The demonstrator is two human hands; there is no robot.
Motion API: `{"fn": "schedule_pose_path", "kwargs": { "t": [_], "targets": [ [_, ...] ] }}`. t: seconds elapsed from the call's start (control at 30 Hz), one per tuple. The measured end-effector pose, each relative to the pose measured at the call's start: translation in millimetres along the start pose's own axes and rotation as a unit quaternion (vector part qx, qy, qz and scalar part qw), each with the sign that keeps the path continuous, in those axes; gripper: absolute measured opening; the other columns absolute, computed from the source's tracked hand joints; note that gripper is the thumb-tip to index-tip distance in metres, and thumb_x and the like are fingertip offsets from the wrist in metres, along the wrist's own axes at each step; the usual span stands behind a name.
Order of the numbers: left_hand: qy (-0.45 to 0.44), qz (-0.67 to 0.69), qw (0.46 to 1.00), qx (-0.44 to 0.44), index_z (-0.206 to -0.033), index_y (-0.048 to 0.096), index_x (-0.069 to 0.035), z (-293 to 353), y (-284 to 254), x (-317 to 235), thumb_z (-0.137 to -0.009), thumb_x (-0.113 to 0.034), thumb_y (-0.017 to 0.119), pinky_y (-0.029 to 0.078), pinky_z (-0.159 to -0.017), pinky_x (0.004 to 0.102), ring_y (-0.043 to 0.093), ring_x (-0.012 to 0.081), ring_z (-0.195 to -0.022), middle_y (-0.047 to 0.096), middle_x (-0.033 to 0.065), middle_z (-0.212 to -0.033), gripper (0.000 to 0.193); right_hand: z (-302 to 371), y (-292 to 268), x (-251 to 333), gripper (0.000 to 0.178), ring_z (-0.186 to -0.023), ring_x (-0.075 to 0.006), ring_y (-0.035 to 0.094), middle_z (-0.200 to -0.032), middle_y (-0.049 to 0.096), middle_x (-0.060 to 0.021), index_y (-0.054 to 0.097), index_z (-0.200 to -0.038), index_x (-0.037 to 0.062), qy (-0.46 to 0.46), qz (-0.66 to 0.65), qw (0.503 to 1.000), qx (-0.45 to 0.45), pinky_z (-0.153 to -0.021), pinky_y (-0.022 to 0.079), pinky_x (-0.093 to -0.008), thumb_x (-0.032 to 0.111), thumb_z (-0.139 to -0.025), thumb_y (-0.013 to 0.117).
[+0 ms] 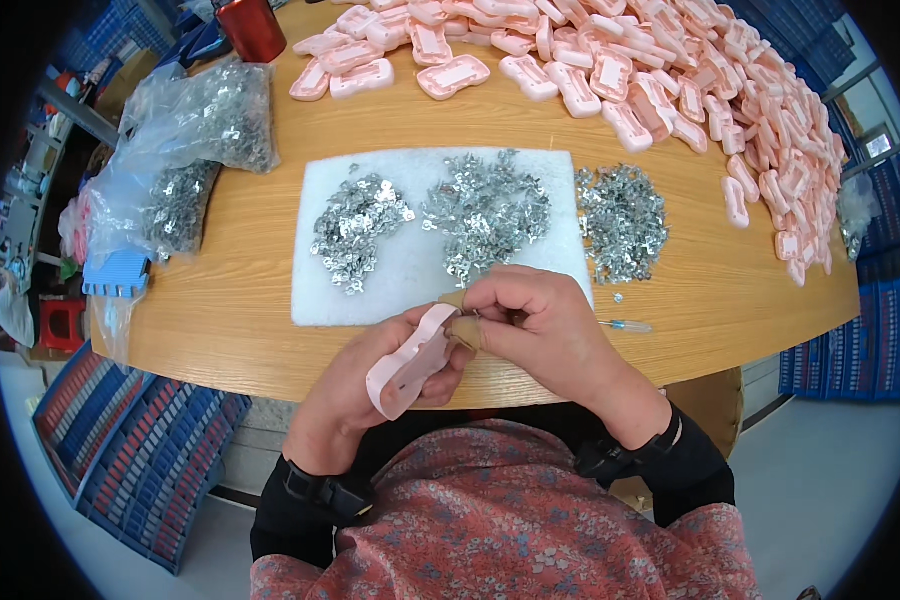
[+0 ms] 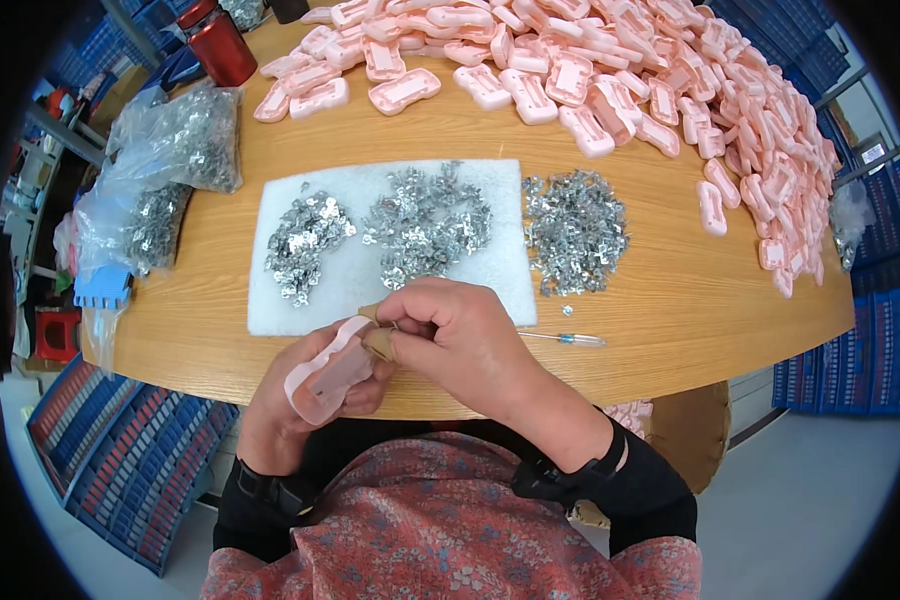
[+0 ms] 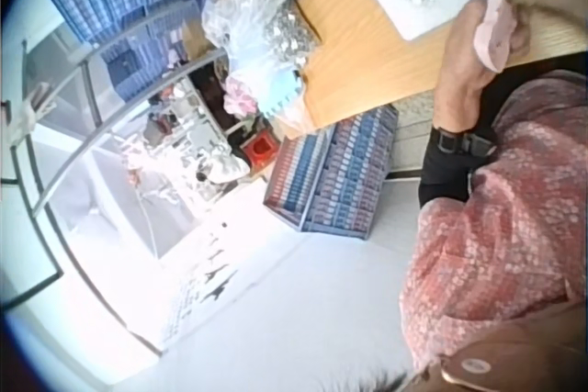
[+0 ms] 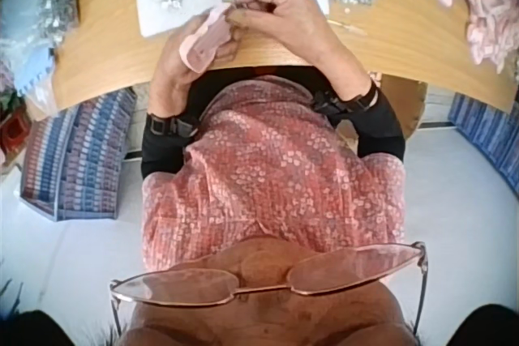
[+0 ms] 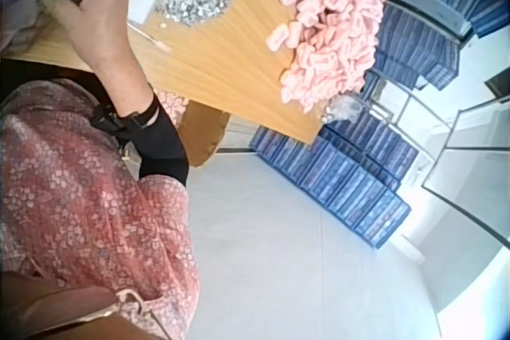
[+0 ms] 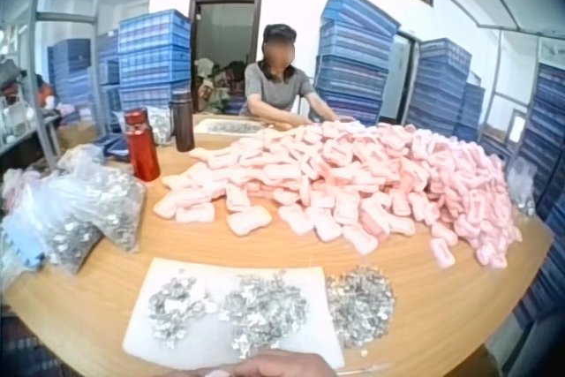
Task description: The person repeatedly picks up pink plastic housings and small metal components, inserts the metal pieces into the housings, and places the assembled units into a cardboard box. The process is continuous and repetitive throughout the clip.
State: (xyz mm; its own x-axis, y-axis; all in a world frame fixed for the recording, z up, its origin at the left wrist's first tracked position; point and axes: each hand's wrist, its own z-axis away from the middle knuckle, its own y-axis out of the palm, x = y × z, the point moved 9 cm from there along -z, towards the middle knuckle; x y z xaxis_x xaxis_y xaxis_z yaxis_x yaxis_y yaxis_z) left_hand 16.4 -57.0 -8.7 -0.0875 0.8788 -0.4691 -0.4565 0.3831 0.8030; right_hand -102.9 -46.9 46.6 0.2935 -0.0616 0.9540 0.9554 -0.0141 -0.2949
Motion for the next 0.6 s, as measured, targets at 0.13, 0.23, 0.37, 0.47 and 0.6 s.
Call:
{"fn": "schedule_pose_path", "kwargs": {
  "t": [0.13, 0.23, 0.37, 0.47, 0.6],
  "targets": [
    [-0.003, 0.007, 1.0, -0.005, -0.122, 0.051, -0.001, -0.6, 4.2, -1.8, -0.099, -0.019, 0.053, 0.036, -0.053, 0.024, 0.048, 0.0117, -0.065, 0.057, 0.0077, -0.092, 0.029, 3.4, -4.4, 0.7, 0.018, -0.067, -0.0092, 0.052, -0.081, 0.06, -0.0047, 0.07, -0.102, 0.0003, -0.031, -0.004, 0.999, -0.035, -0.061, 0.044, -0.025, 0.004, -0.085, 0.069],
    [0.023, 0.033, 0.999, 0.035, -0.13, 0.05, -0.002, 2.7, 1.9, -6.2, -0.099, -0.016, 0.052, 0.042, -0.056, 0.0237, 0.055, 0.013, -0.07, 0.059, 0.0074, -0.096, 0.034, 6.5, -10.2, -1.8, 0.022, -0.067, -0.0091, 0.052, -0.082, 0.06, -0.0049, 0.07, -0.107, 0.0003, -0.036, -0.023, 0.997, -0.066, -0.062, 0.044, -0.0252, 0.003, -0.085, 0.068],
    [0.082, -0.003, 0.997, 0.008, -0.144, 0.044, -0.003, 17.0, -8.2, -14.1, -0.097, -0.009, 0.056, 0.052, -0.068, 0.0243, 0.065, 0.0131, -0.082, 0.065, 0.0061, -0.107, 0.049, 3.5, -20.7, -1.2, 0.026, -0.066, -0.009, 0.052, -0.08, 0.058, -0.0037, 0.069, -0.111, 0.0003, -0.006, 0.009, 0.998, -0.06, -0.062, 0.044, -0.0255, 0.002, -0.085, 0.068],
    [0.109, 0.014, 0.994, -0.017, -0.146, 0.044, -0.003, 32.0, -16.8, -15.1, -0.094, -0.004, 0.059, 0.054, -0.075, 0.0247, 0.067, 0.0118, -0.086, 0.067, 0.0065, -0.11, 0.055, -7.5, -10.6, 21.0, 0.022, -0.064, -0.0138, 0.054, -0.078, 0.058, -0.0059, 0.071, -0.107, 0.0037, -0.035, 0.123, 0.991, -0.033, -0.062, 0.046, -0.0272, 0.004, -0.085, 0.069],
    [0.147, 0.083, 0.986, 0.002, -0.139, 0.051, -0.001, 51.0, -33.1, -15.0, -0.091, -0.007, 0.064, 0.057, -0.079, 0.0271, 0.069, 0.0147, -0.089, 0.068, 0.0092, -0.105, 0.05, -29.8, 18.0, 36.3, 0.016, -0.07, -0.0257, 0.062, -0.083, 0.062, -0.0104, 0.07, -0.1, 0.0058, -0.11, 0.213, 0.971, -0.008, -0.065, 0.05, -0.0339, 0.008, -0.084, 0.07]
  ]
}}
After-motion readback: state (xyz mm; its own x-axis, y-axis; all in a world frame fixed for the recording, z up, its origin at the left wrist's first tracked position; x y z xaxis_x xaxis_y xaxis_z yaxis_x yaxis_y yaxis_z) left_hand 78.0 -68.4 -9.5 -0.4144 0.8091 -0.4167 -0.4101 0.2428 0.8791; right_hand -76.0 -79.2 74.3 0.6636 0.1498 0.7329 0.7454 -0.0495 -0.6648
